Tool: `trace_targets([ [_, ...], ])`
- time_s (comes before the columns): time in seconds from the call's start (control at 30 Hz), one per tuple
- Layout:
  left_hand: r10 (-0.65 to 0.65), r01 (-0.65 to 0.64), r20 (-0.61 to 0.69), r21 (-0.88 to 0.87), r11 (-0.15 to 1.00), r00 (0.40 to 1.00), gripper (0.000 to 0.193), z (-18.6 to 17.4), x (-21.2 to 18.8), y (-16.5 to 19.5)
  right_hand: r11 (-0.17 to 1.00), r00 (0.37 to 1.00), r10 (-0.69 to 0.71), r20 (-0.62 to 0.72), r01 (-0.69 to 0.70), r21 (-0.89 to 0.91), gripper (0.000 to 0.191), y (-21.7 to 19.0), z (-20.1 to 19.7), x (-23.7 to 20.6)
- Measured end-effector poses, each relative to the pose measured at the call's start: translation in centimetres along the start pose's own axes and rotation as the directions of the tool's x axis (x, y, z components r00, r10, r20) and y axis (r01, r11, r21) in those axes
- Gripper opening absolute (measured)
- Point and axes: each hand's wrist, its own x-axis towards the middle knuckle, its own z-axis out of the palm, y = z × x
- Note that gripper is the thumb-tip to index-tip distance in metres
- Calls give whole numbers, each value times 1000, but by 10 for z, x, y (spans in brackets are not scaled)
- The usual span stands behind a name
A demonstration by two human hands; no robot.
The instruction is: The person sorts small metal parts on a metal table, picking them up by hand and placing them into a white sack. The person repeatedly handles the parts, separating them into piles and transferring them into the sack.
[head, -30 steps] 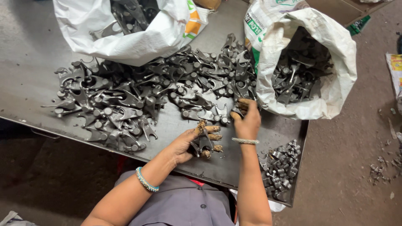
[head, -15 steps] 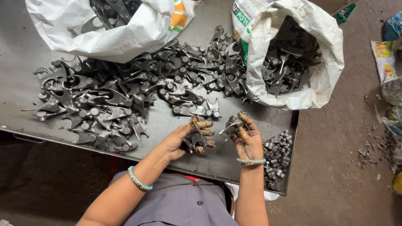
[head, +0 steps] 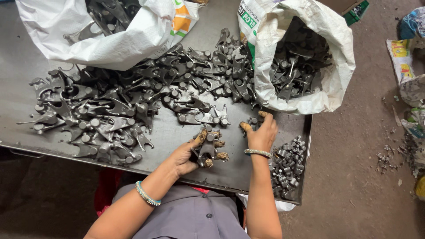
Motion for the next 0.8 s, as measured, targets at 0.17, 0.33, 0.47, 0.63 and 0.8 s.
trace_targets([
  [0.17,28,-29,33,31,999,999,62,-2,-5,7,619,946,219,238,-323,716,41,19,9,8],
  [0.33,18,-19,28,52,998,999,61,-4,-2,6,-442,853,50,519,-447,778,38,56,1,0],
  [0.47,-9,9,-6,44,999,1000,57,-1,6,-3,-422,774,28,632,-564,710,38,73,-8,-10],
  [0.63,-10,8,49,47,999,999,48,41,53,1,-445,809,-150,569,-569,692,37,76,-20,11],
  [0.8,267,-268,213,-24,963,940,41,164,151,35,-2,901,313,299,-315,949,28,55,-43,111],
])
